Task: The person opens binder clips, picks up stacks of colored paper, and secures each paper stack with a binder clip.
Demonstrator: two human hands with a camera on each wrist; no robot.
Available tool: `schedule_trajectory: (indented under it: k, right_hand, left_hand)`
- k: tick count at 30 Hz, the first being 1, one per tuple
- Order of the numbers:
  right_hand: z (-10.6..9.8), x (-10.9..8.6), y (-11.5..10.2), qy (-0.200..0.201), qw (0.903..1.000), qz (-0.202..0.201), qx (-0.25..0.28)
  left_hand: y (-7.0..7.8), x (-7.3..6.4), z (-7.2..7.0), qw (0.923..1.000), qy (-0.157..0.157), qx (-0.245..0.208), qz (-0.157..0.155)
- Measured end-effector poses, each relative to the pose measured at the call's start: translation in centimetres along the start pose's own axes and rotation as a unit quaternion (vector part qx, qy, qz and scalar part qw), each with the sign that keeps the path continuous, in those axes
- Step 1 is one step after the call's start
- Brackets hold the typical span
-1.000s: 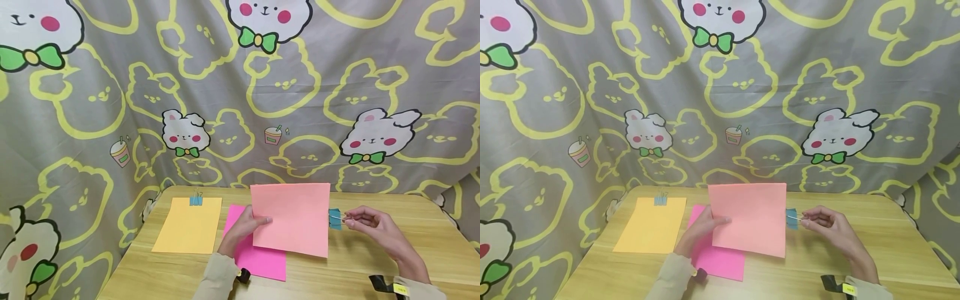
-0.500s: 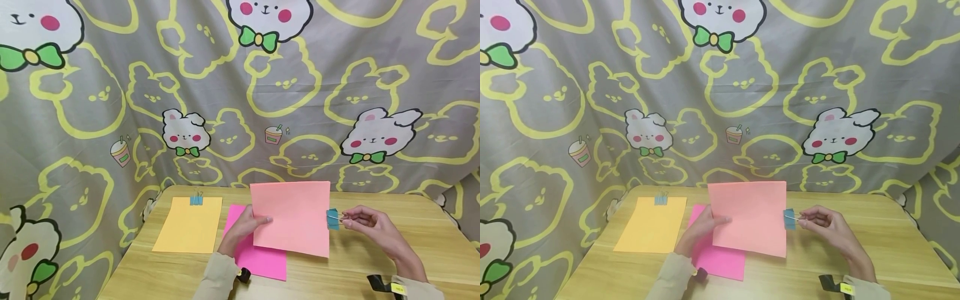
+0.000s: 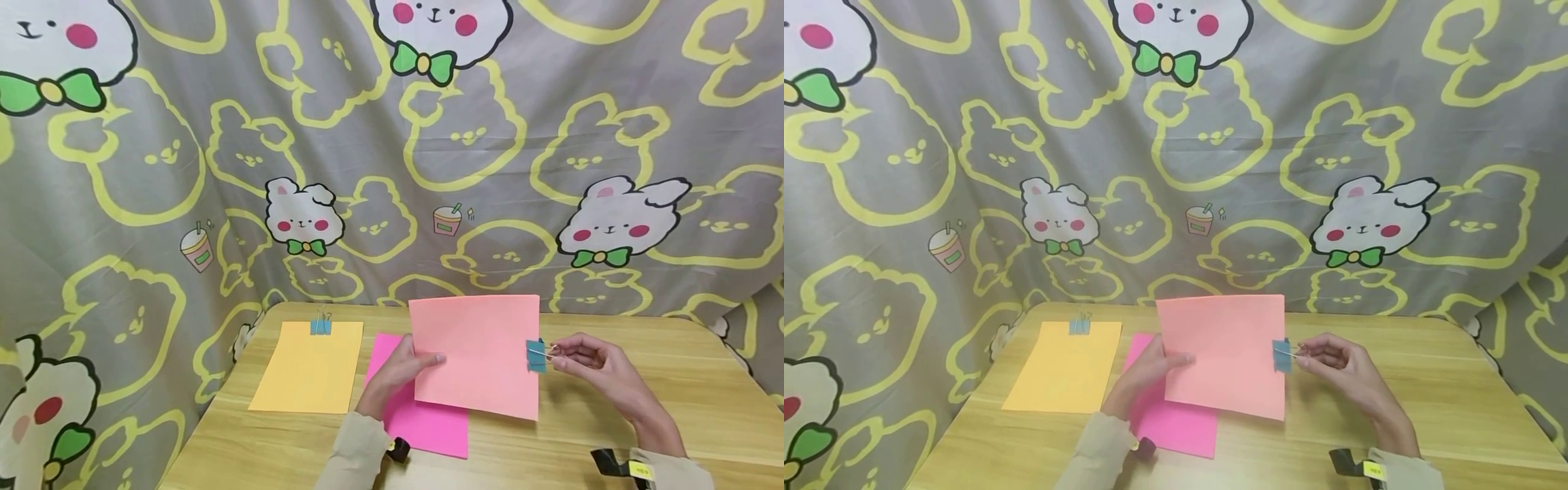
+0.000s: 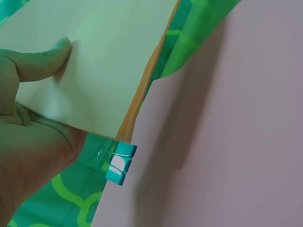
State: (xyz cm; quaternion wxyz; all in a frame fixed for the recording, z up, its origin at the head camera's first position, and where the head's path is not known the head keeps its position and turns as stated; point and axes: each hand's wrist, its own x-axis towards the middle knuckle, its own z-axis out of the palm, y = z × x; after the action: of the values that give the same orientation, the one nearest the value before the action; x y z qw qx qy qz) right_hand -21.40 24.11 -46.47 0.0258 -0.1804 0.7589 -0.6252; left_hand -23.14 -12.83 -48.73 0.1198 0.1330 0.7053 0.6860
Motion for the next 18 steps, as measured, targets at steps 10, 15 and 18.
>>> schedule_trajectory:
  k: [10, 15, 18]
  right_hand:
    - [0.18, 0.14, -0.1, -0.003, 0.9998, -0.017, 0.01]
    - [0.31, 0.21, -0.13, -0.004, 0.9998, -0.015, 0.015]
    - [0.36, 0.21, -0.11, -0.001, 0.9997, -0.013, 0.019]
  left_hand:
    - [0.14, -0.04, 0.18, 1.0, -0.006, 0.004, 0.007]
    - [0.13, -0.1, 0.2, 1.0, -0.004, -0.001, 0.001]
    - [0.13, -0.18, 0.21, 0.9999, -0.009, -0.009, -0.005]
